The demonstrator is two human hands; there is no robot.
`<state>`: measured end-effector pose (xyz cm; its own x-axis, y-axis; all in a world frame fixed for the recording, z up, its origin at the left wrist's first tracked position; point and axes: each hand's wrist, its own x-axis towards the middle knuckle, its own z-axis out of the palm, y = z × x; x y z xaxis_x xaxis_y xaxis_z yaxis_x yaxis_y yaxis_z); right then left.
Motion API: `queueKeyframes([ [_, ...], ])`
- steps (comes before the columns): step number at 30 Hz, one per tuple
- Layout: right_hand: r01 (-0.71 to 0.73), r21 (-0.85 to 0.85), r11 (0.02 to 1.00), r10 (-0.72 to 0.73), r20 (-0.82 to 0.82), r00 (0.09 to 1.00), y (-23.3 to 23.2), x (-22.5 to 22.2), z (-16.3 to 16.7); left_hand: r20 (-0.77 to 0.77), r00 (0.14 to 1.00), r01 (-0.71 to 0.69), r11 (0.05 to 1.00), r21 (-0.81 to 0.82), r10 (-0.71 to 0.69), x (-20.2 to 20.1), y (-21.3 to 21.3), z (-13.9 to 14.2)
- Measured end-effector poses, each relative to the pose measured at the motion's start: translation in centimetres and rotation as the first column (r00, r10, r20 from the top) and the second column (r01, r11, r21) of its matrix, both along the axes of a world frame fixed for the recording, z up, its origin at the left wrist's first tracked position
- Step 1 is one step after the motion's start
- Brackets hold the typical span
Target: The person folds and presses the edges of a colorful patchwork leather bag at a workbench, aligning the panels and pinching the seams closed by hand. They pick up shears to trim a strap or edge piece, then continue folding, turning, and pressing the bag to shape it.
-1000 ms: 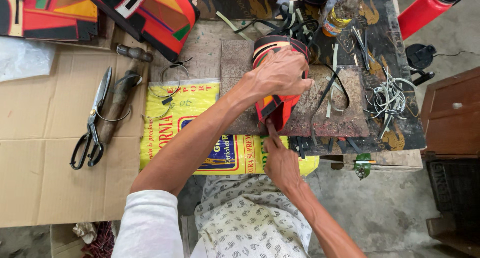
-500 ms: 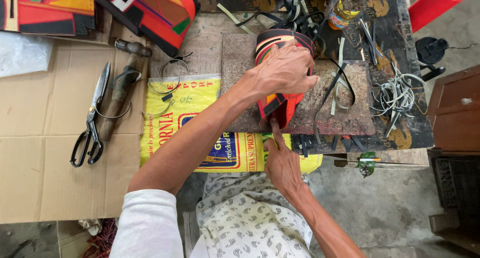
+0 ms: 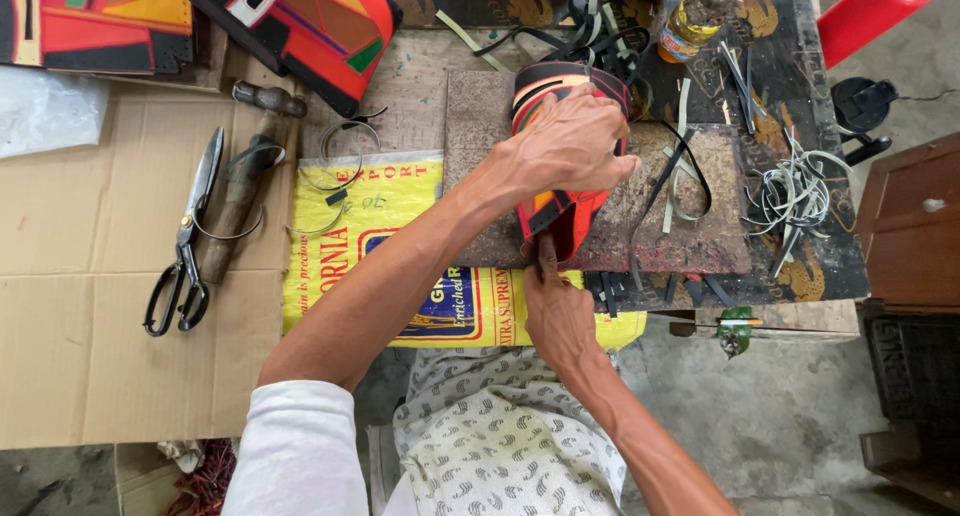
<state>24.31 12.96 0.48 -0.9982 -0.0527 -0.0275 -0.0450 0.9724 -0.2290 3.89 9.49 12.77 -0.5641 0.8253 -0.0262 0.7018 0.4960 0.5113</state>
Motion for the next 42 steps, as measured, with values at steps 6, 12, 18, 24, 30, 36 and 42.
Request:
queueKeyframes([
  [6, -0.013, 0.065, 0.998, 0.011, 0.026, 1.0, -1.2, -1.1, -0.2, 0.014, 1.0, -0.028, 0.999, 0.032, 0.027, 0.0, -0.2, -0.3],
  [12, 0.052, -0.128, 0.99, -0.064, -0.091, 0.994, -0.7, -1.1, 0.2, 0.001, 1.0, -0.005, 1.0, 0.013, 0.005, 0.0, -0.1, -0.4],
  [18, 0.016, -0.059, 0.998, -0.02, -0.066, 0.998, -0.1, -1.0, -0.4, -0.02, 1.0, 0.007, 1.0, -0.003, -0.007, 0.8, -0.2, -0.2],
  [24, 0.06, -0.046, 0.997, -0.06, 0.0, 0.998, 0.4, -0.4, -1.1, -0.02, 1.0, 0.0, 0.998, 0.065, 0.001, 1.2, -0.3, -0.3],
  [30, -0.094, 0.112, 0.989, 0.091, 0.037, 0.995, 0.1, 0.3, 0.9, -0.066, 0.998, 0.012, 0.991, 0.132, -0.004, 1.3, -0.4, -1.3],
  [36, -0.075, -0.036, 0.996, 0.079, 0.118, 0.99, 0.8, 1.5, 2.5, -0.019, 1.0, -0.001, 1.0, 0.025, 0.001, 1.5, -0.4, -1.1],
  [42, -0.049, -0.428, 0.902, 0.001, -0.111, 0.994, -0.4, 5.1, 3.9, -0.026, 1.0, -0.003, 0.998, 0.063, 0.004, 1.5, -0.4, -0.4],
])
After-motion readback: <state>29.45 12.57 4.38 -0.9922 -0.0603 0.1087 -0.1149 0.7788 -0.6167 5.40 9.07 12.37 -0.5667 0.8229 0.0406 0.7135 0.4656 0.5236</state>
